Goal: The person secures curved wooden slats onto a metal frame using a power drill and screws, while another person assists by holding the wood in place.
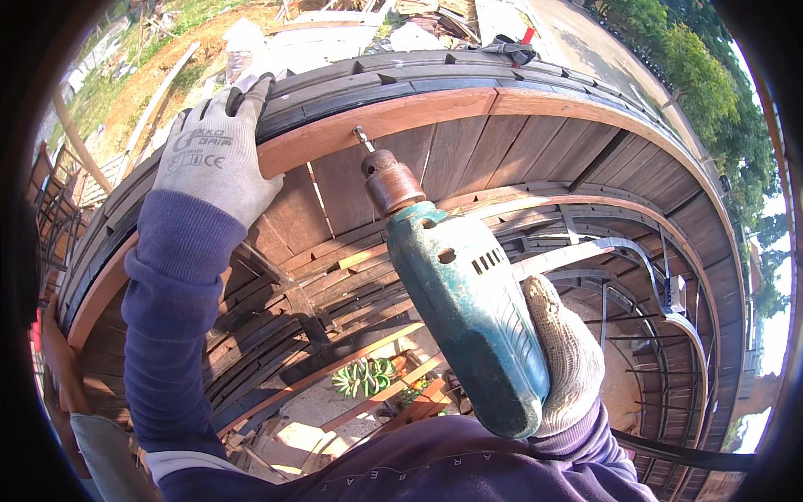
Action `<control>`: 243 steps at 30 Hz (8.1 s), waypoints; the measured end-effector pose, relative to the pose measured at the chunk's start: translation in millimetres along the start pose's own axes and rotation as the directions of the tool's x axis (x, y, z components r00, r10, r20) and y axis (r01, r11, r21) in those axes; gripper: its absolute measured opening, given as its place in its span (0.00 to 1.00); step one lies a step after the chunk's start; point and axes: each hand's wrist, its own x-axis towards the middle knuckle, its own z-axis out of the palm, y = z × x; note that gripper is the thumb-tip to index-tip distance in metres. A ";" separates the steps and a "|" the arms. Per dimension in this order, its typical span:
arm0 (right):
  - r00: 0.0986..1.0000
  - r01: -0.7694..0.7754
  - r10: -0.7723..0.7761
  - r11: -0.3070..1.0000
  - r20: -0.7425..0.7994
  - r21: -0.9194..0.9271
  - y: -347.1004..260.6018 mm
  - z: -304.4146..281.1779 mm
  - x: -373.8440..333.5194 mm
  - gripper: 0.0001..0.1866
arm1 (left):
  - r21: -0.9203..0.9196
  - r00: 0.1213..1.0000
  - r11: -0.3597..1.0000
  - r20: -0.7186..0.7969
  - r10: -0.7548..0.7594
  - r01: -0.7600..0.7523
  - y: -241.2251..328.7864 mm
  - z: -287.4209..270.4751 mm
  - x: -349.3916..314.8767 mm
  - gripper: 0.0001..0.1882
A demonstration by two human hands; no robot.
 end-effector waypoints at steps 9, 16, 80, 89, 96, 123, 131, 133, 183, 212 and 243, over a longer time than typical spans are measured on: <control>0.982 0.190 -0.183 0.907 0.055 -0.375 -0.1 -3.2 0.6 0.23 | -0.014 1.000 1.000 -0.016 0.007 -0.007 0.3 -0.9 -0.9 0.43; 0.911 0.406 -0.323 0.585 0.258 -0.702 -2.1 -6.7 -0.7 0.20 | -0.020 0.999 1.000 -0.036 0.013 -0.014 0.9 -1.2 -0.5 0.43; 0.623 0.689 -0.068 0.519 0.779 -0.506 -62.4 -449.5 -89.3 0.51 | -0.097 0.744 -0.836 0.518 0.422 0.541 459.3 -4.4 -297.0 0.23; 0.637 -0.125 -0.761 0.058 -0.125 -0.990 -340.5 -683.7 73.9 0.48 | -0.212 0.719 -0.927 0.690 0.081 0.309 425.0 28.2 -353.3 0.23; 0.714 -0.327 -0.668 -0.053 -0.210 -0.943 -437.3 -809.0 183.2 0.31 | -0.400 0.521 -0.833 0.838 -0.163 0.383 402.8 7.9 -443.9 0.21; 0.666 0.306 -0.585 -0.351 0.463 -0.885 -148.8 -416.6 253.0 0.18 | -0.398 0.433 -0.891 0.857 -0.278 0.217 408.4 10.2 -517.7 0.24; 0.817 0.433 -0.136 -0.499 0.561 -0.751 -201.5 -388.8 270.1 0.20 | -0.398 0.369 -0.917 0.859 -0.355 0.042 403.9 2.7 -569.0 0.23; 0.775 0.405 -0.189 -0.583 0.602 -0.704 -223.0 -381.1 295.7 0.19 | -0.428 0.366 -0.899 0.854 -0.369 0.090 401.7 7.2 -573.7 0.23; 0.805 0.446 -0.152 -0.481 0.573 -0.755 -252.5 -353.7 319.7 0.14 | -0.410 0.388 -0.899 0.861 -0.327 0.152 404.7 0.8 -527.5 0.22; 0.894 0.436 0.223 -0.635 0.390 -0.637 -247.4 -322.4 283.4 0.22 | -0.388 0.357 -0.905 0.882 -0.309 0.176 404.6 16.1 -542.8 0.22; 0.547 0.284 0.244 0.846 0.801 -0.452 -114.3 -407.8 46.1 0.16 | -0.619 0.694 -0.670 0.688 -0.212 0.409 414.9 -24.1 -452.7 0.18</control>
